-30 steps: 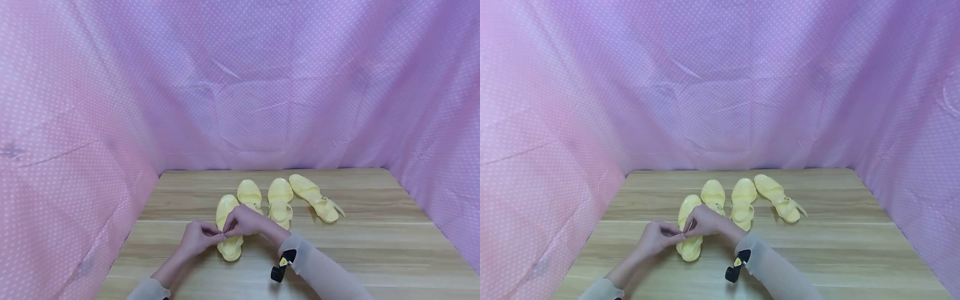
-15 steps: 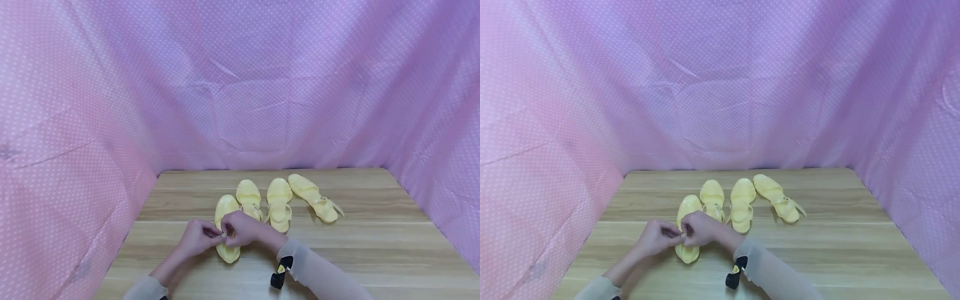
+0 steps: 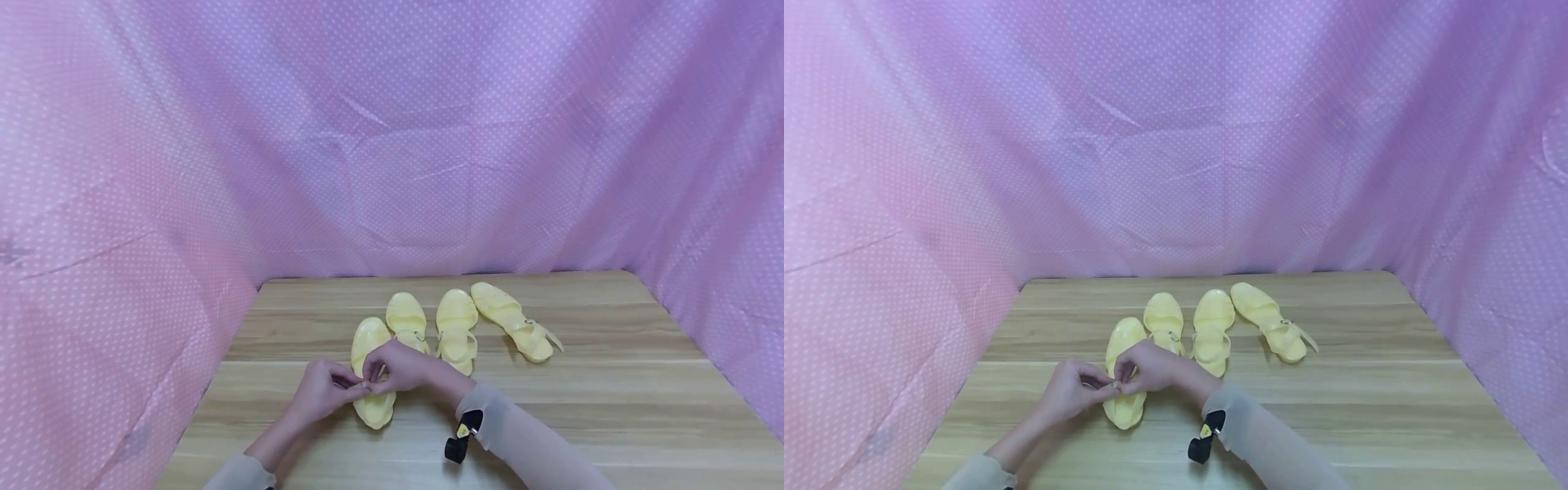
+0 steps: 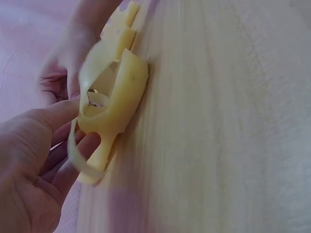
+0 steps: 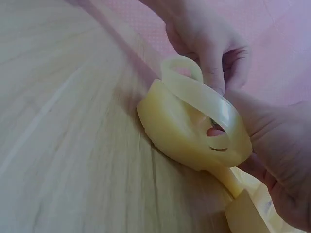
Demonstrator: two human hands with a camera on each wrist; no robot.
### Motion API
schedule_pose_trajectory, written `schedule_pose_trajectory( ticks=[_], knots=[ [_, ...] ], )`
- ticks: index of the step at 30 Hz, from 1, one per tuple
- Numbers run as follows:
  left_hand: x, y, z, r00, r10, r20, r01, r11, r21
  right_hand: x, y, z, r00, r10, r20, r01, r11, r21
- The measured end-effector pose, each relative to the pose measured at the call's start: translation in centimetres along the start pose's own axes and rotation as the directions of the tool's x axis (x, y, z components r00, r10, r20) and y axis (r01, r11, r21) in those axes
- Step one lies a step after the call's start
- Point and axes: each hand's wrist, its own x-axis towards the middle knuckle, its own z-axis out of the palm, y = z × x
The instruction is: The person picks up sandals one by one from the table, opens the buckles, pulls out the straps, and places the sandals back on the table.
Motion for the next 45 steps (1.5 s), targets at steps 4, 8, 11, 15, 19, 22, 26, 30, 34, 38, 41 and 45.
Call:
schedule_pose_trajectory(
  ticks=[4, 8, 11, 15, 19, 22, 26, 30, 34, 38, 41, 45],
  knots=[
    [0.1, -0.1, -0.1, 1.0, -0.003, -0.004, 0.003, 1.0, -0.014, 0.3, -0.1, -0.2, 1.0, -0.011, -0.001, 0.011, 0.996, -0.088],
    [0.1, -0.1, -0.1, 1.0, -0.016, -0.005, 0.016, 0.999, -0.037, 0.2, 0.1, -0.4, 0.999, -0.041, -0.005, 0.041, 0.998, -0.046],
    [0.2, -0.3, -0.1, 1.0, -0.018, -0.013, 0.017, 0.999, -0.041, 0.1, 0.3, -0.4, 0.998, -0.067, -0.004, 0.067, 0.998, 0.011],
    [0.2, -0.4, 0.1, 0.999, -0.02, -0.033, 0.018, 0.999, -0.04, 0.1, 0.5, -0.5, 0.998, -0.061, 0.001, 0.06, 0.998, 0.035],
    [0.1, -0.2, 0.4, 0.998, -0.04, -0.051, 0.038, 0.998, -0.042, 0.0, 0.6, -0.5, 0.999, -0.033, 0.013, 0.032, 0.998, 0.046],
    [0.2, -0.1, 0.7, 0.998, -0.036, -0.057, 0.035, 0.999, -0.02, -0.2, 0.8, -0.3, 1.0, -0.02, 0.013, 0.02, 0.999, 0.035],
    [0.2, -0.1, 1.2, 1.0, -0.017, -0.025, 0.017, 1.0, 0.003, -0.9, 1.0, 0.2, 1.0, -0.014, -0.003, 0.014, 1.0, 0.014],
    [0.0, -0.2, 1.5, 0.999, -0.033, -0.018, 0.033, 0.999, -0.014, -1.2, 0.9, 0.7, 0.999, -0.027, -0.024, 0.027, 0.999, 0.018],
    [-0.5, -0.3, 1.5, 0.998, -0.062, 0.0, 0.062, 0.998, -0.012, -1.4, 0.7, 1.4, 1.0, -0.009, -0.015, 0.01, 0.999, 0.031],
    [-0.4, -0.1, 1.3, 0.997, -0.074, -0.006, 0.074, 0.997, 0.013, -1.2, 0.5, 1.5, 1.0, 0.004, -0.026, -0.003, 0.999, 0.036],
    [0.1, 0.3, 0.8, 0.997, -0.075, -0.031, 0.076, 0.997, 0.033, -0.8, 0.3, 0.8, 0.999, -0.006, -0.034, 0.007, 1.0, 0.025],
    [0.4, 0.4, 0.8, 0.998, -0.045, -0.035, 0.046, 0.998, 0.043, -0.6, 0.3, 0.1, 1.0, -0.006, -0.007, 0.006, 1.0, -0.002]
  ],
)
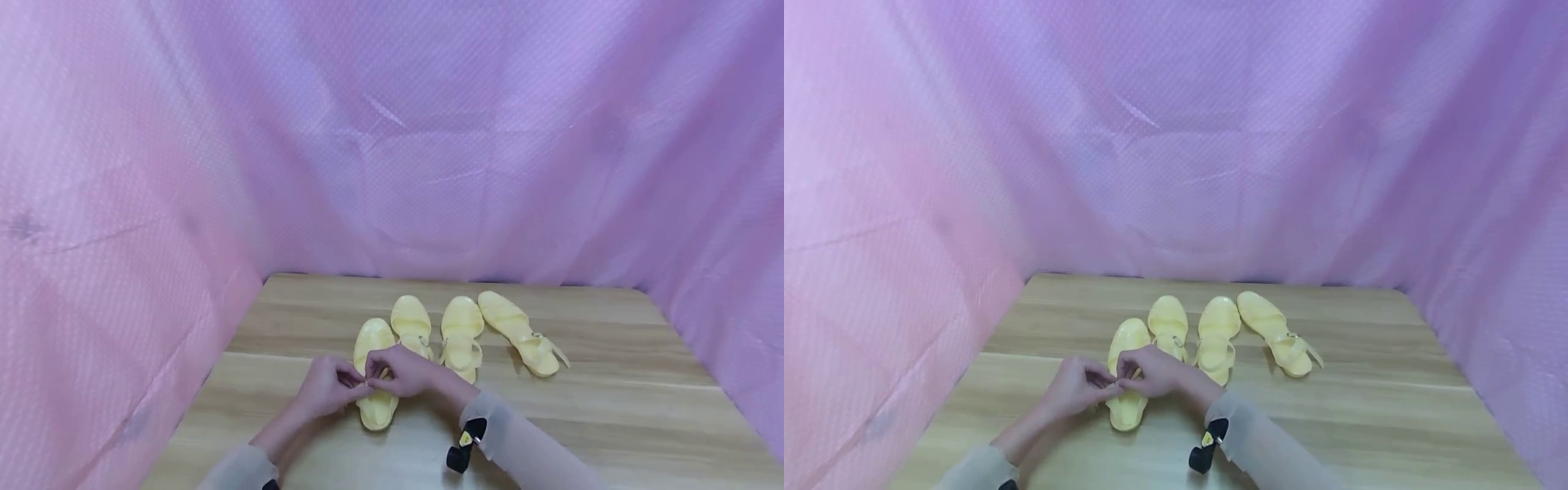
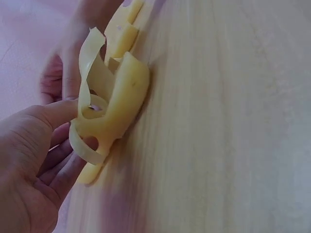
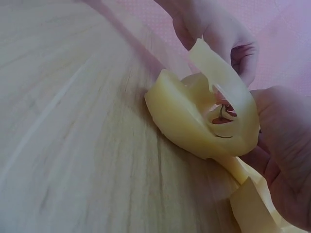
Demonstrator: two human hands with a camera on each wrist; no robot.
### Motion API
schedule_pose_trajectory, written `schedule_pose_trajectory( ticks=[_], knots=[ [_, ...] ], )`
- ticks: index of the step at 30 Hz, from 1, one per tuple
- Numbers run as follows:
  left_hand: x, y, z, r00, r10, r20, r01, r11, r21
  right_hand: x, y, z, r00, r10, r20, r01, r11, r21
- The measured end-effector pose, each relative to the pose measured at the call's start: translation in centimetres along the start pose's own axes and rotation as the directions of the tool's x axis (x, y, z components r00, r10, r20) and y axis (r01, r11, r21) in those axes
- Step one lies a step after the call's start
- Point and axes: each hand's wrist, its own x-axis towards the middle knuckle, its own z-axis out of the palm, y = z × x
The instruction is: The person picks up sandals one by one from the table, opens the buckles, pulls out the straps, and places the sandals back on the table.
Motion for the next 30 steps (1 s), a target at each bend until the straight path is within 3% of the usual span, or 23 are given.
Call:
schedule_pose_trajectory(
  ticks=[16, 23, 30],
  knots=[
    [-0.4, -0.3, 0.8, 0.998, 0.042, -0.039, -0.043, 0.999, -0.006, -0.1, 0.3, -0.2, 0.999, 0.013, 0.042, -0.013, 1.0, -0.005],
    [-0.3, -0.3, 1.4, 1.0, 0.027, -0.016, -0.028, 0.999, -0.043, -0.8, 0.3, -0.3, 0.998, 0.049, 0.035, -0.049, 0.999, -0.005],
    [-0.4, -0.4, 1.0, 0.996, 0.074, -0.048, -0.076, 0.996, -0.035, -0.2, 0.2, -0.3, 0.999, 0.03, 0.03, -0.03, 0.999, 0.009]
  ],
)
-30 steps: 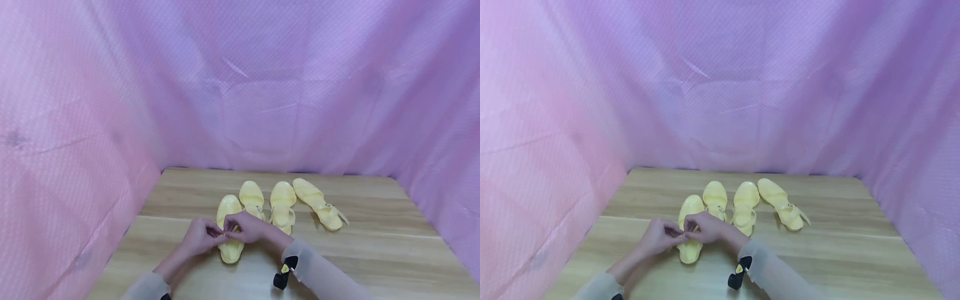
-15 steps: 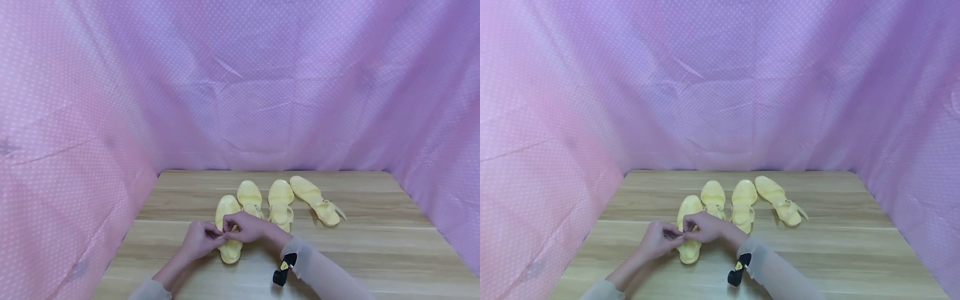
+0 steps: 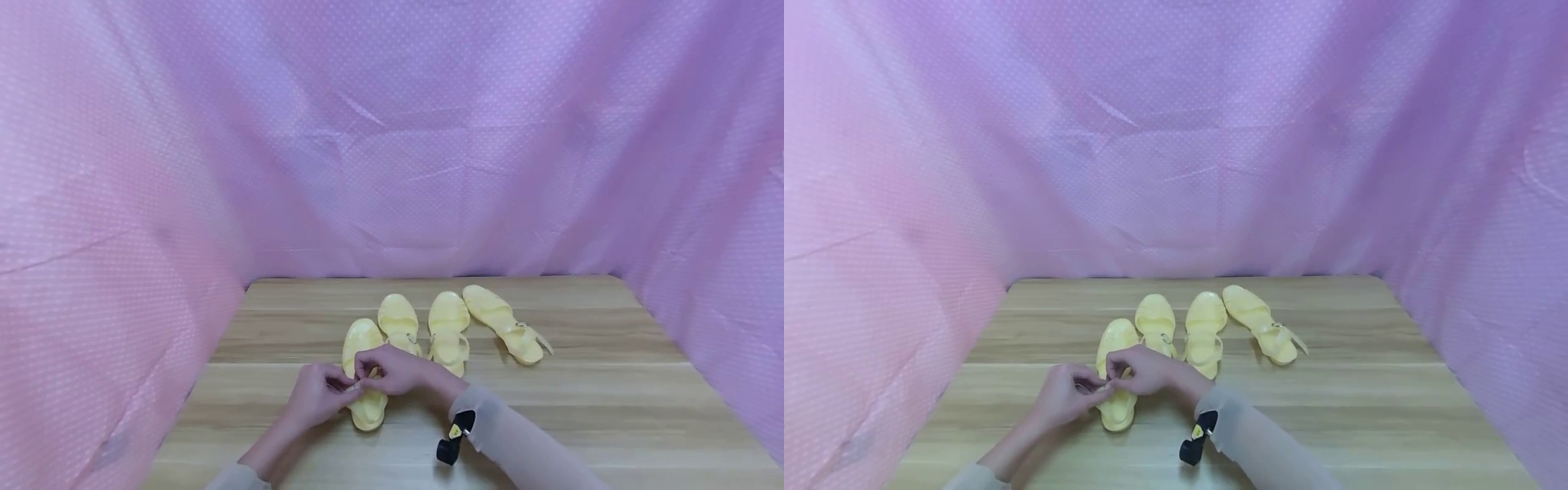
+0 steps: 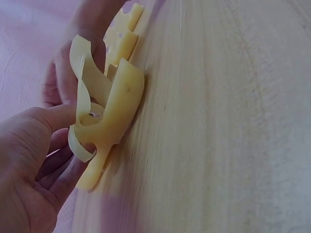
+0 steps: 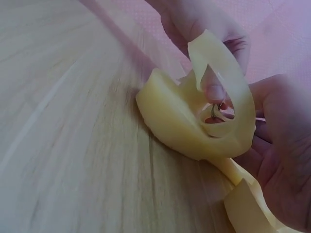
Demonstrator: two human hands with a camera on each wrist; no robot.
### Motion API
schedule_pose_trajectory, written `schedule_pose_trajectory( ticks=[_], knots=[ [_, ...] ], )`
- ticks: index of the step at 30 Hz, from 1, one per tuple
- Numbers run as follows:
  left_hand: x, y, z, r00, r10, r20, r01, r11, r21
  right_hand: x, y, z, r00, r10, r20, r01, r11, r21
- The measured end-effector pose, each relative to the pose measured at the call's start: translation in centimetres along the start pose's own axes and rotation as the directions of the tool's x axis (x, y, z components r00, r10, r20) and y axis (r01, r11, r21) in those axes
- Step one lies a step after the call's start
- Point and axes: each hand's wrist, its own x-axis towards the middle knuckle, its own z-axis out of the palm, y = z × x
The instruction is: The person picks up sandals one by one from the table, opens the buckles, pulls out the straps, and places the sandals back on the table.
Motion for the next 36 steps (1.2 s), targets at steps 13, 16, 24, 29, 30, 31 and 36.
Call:
schedule_pose_trajectory(
  ticks=[13, 16, 24, 29, 30, 31, 36],
  knots=[
    [0.22, 0.45, -0.26, 0.999, -0.013, -0.032, 0.014, 0.999, 0.047, 0.72, 0.16, -0.68, 1.0, -0.006, 0.024, 0.006, 1.0, -0.011],
    [0.13, 0.59, -0.23, 0.998, -0.049, -0.043, 0.051, 0.997, 0.056, 0.86, 0.19, -0.67, 0.999, -0.001, 0.033, 0.002, 1.0, -0.008],
    [-0.17, 0.56, -0.1, 0.997, -0.071, -0.017, 0.072, 0.997, 0.041, 0.78, 0.34, 0.04, 1.0, 0.01, 0.022, -0.01, 1.0, 0.006],
    [-0.16, 0.51, -0.26, 0.999, -0.046, -0.018, 0.047, 0.999, 0.015, 0.68, 0.18, 0.06, 1.0, 0.0, 0.005, 0.0, 1.0, -0.01],
    [-0.16, 0.49, -0.28, 0.999, -0.044, -0.017, 0.044, 0.999, 0.013, 0.62, 0.13, 0.02, 1.0, 0.003, 0.007, -0.002, 1.0, -0.008],
    [-0.17, 0.47, -0.28, 0.999, -0.042, -0.015, 0.042, 0.999, 0.011, 0.56, 0.09, -0.01, 1.0, 0.005, 0.009, -0.005, 1.0, -0.006],
    [-0.23, 0.33, -0.25, 1.0, -0.026, -0.015, 0.027, 1.0, 0.014, 0.4, 0.11, 0.02, 1.0, 0.02, 0.007, -0.02, 1.0, 0.014]
  ],
)
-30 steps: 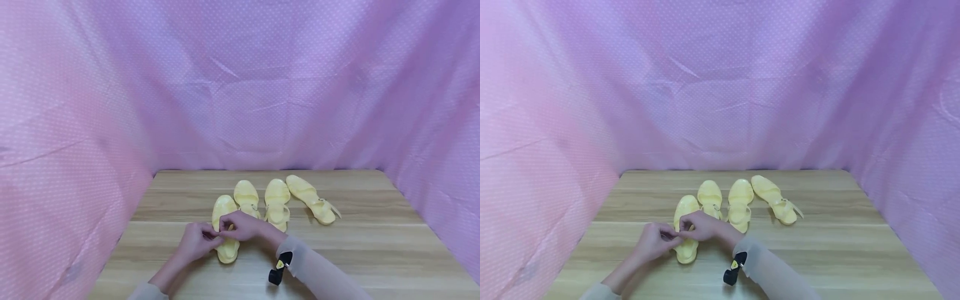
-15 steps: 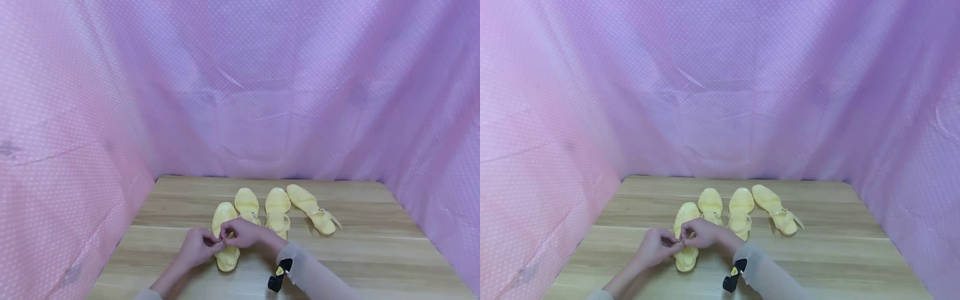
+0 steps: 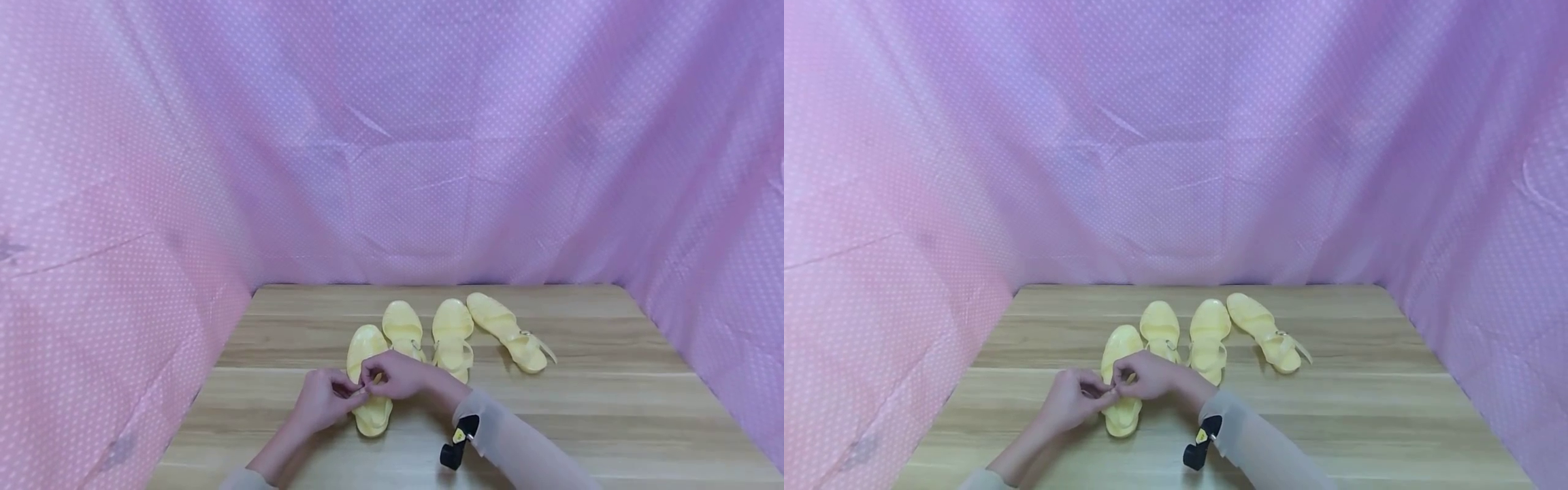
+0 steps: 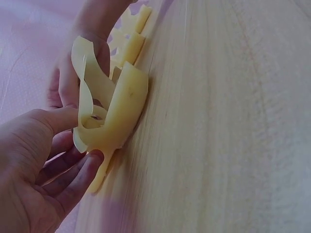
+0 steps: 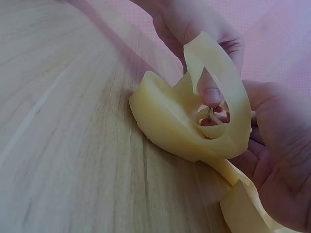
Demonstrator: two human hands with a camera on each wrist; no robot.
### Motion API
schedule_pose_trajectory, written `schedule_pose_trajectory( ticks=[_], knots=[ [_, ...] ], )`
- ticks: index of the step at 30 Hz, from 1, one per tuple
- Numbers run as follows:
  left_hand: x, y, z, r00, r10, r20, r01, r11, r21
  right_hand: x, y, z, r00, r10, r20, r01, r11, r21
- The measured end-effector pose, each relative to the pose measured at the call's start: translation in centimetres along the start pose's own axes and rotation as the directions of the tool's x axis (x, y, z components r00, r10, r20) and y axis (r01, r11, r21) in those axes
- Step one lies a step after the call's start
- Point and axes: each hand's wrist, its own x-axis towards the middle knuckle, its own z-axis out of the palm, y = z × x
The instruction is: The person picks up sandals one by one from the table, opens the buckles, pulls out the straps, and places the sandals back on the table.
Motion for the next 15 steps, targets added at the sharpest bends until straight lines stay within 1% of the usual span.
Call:
schedule_pose_trajectory(
  ticks=[6, 12, 15],
  knots=[
    [0.1, -0.09, -0.02, 1.0, 0.023, -0.004, -0.023, 1.0, -0.002, 0.2, -0.14, 0.1, 1.0, 0.007, -0.008, -0.007, 1.0, -0.012],
    [0.05, -0.06, 0.08, 1.0, 0.002, 0.009, -0.002, 1.0, -0.017, 0.14, -0.27, 0.11, 1.0, 0.022, -0.01, -0.022, 1.0, 0.0],
    [0.05, -0.06, 0.14, 1.0, -0.001, 0.005, 0.001, 1.0, -0.02, 0.07, -0.25, 0.1, 1.0, 0.02, -0.005, -0.02, 1.0, 0.001]
  ],
)
